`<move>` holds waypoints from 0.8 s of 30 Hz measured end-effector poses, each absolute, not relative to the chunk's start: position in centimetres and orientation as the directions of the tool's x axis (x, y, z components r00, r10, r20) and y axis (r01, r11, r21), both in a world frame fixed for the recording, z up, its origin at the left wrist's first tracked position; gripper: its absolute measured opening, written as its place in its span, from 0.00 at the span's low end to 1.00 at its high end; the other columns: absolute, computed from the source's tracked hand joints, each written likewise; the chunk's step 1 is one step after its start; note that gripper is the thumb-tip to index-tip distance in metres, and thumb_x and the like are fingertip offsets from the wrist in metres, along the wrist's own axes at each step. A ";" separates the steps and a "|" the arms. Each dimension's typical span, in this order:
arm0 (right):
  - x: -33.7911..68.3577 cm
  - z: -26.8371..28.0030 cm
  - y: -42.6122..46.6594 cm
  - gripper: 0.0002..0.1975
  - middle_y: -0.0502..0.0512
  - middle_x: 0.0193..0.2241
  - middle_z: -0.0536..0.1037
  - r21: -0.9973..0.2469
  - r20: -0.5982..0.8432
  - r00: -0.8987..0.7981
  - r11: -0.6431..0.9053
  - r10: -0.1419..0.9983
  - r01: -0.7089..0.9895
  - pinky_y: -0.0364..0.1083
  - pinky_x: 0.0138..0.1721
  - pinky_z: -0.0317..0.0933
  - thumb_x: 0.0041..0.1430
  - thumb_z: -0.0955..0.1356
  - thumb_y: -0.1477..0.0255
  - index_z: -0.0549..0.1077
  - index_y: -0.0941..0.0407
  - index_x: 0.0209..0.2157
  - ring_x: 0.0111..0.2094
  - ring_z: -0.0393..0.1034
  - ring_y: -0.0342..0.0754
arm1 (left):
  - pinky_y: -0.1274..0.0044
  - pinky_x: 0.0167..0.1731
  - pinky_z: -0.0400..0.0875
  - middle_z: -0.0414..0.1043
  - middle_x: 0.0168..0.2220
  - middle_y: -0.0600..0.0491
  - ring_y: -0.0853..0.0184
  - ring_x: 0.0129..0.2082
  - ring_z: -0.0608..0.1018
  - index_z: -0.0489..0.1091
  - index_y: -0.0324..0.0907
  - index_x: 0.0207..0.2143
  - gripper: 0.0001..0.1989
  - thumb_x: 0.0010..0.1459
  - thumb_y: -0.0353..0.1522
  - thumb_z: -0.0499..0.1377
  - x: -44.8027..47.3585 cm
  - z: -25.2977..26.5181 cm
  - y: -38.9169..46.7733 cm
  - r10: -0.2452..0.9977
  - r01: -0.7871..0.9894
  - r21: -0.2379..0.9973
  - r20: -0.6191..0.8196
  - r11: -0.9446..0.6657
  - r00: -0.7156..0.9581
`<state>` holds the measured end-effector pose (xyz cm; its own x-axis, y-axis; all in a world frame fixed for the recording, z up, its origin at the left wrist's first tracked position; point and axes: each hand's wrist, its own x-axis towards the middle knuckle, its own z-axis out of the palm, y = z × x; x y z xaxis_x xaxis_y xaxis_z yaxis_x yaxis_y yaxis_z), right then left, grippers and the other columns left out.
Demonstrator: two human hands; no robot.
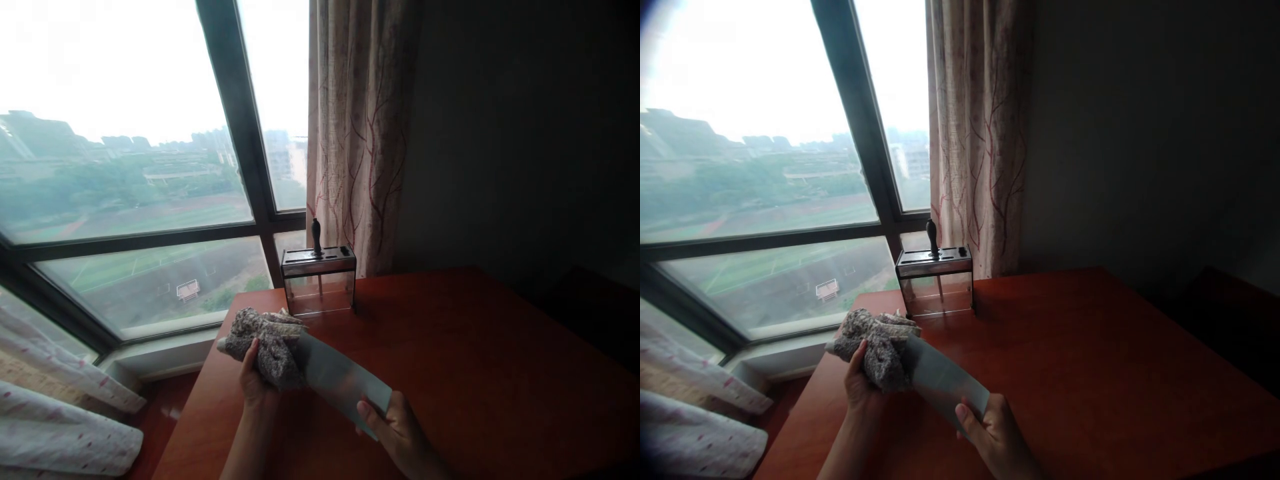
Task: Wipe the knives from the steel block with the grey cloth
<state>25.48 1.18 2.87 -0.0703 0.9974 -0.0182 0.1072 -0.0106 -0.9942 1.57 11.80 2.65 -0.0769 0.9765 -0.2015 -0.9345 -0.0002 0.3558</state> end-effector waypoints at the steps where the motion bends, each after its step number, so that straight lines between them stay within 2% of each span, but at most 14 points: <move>1: 25.6 3.0 0.9 0.23 0.54 0.20 0.75 -0.996 -0.041 -0.038 -0.038 0.998 0.086 0.45 0.28 0.63 0.57 0.65 0.51 0.73 0.57 0.25 0.25 0.72 0.50 | 0.69 0.47 0.74 0.81 0.39 0.49 0.59 0.40 0.81 0.67 0.44 0.55 0.22 0.57 0.29 0.57 1.5 2.8 11.8 0.977 -0.934 0.356 -0.196 -0.006 -0.081; 4: 25.5 3.4 0.5 0.23 0.52 0.19 0.74 -0.995 -0.101 0.072 -0.100 0.992 -0.018 0.47 0.28 0.64 0.53 0.66 0.48 0.70 0.56 0.27 0.23 0.71 0.50 | 0.69 0.47 0.74 0.80 0.41 0.49 0.59 0.42 0.81 0.65 0.45 0.56 0.24 0.56 0.30 0.58 1.8 3.2 11.6 0.988 -0.940 0.342 -0.149 0.004 -0.050; 6: 25.2 3.6 0.5 0.24 0.50 0.17 0.71 -0.993 -0.115 0.078 -0.114 0.990 -0.027 0.46 0.26 0.62 0.53 0.65 0.47 0.68 0.55 0.25 0.20 0.68 0.48 | 0.68 0.48 0.73 0.80 0.41 0.49 0.59 0.42 0.80 0.65 0.46 0.57 0.24 0.57 0.31 0.58 2.1 3.3 11.5 0.991 -0.943 0.331 -0.135 0.028 -0.018; 11: 24.4 3.4 1.0 0.27 0.48 0.14 0.66 -0.993 -0.077 0.031 -0.079 0.997 0.087 0.44 0.25 0.58 0.57 0.61 0.47 0.66 0.54 0.19 0.19 0.64 0.45 | 0.69 0.48 0.73 0.80 0.37 0.50 0.61 0.41 0.81 0.68 0.44 0.54 0.21 0.58 0.35 0.57 3.2 2.5 11.4 0.977 -0.936 0.349 -0.212 0.046 -0.031; 16: 23.8 2.1 1.2 0.26 0.51 0.18 0.71 -0.977 0.007 0.065 -0.007 0.998 0.215 0.45 0.33 0.62 0.58 0.61 0.48 0.70 0.55 0.21 0.25 0.69 0.48 | 0.70 0.43 0.75 0.80 0.36 0.48 0.61 0.37 0.81 0.67 0.40 0.54 0.20 0.58 0.34 0.57 4.7 2.0 11.0 0.953 -0.912 0.380 -0.299 0.155 0.037; 18: 23.9 1.7 1.4 0.25 0.51 0.18 0.72 -0.961 0.049 -0.007 0.049 0.999 0.273 0.44 0.31 0.62 0.60 0.60 0.50 0.71 0.55 0.23 0.25 0.69 0.48 | 0.70 0.43 0.76 0.80 0.35 0.47 0.61 0.36 0.82 0.67 0.38 0.54 0.20 0.59 0.33 0.56 5.0 2.1 10.9 0.944 -0.901 0.380 -0.321 0.208 0.082; 20: 24.1 1.6 1.6 0.23 0.50 0.18 0.72 -0.915 0.122 -0.152 0.170 0.981 0.366 0.43 0.27 0.58 0.63 0.59 0.55 0.71 0.55 0.24 0.22 0.67 0.46 | 0.71 0.43 0.76 0.80 0.34 0.46 0.61 0.35 0.82 0.67 0.37 0.53 0.19 0.60 0.33 0.55 5.2 2.2 10.9 0.937 -0.896 0.383 -0.336 0.226 0.093; 24: 24.5 2.5 2.2 0.19 0.52 0.21 0.74 -0.705 0.282 -0.327 0.426 0.902 0.568 0.44 0.26 0.50 0.65 0.59 0.64 0.70 0.55 0.24 0.22 0.66 0.45 | 0.72 0.42 0.76 0.81 0.31 0.49 0.63 0.31 0.82 0.70 0.36 0.50 0.16 0.60 0.29 0.55 5.6 2.2 11.1 0.923 -0.898 0.394 -0.382 0.197 0.035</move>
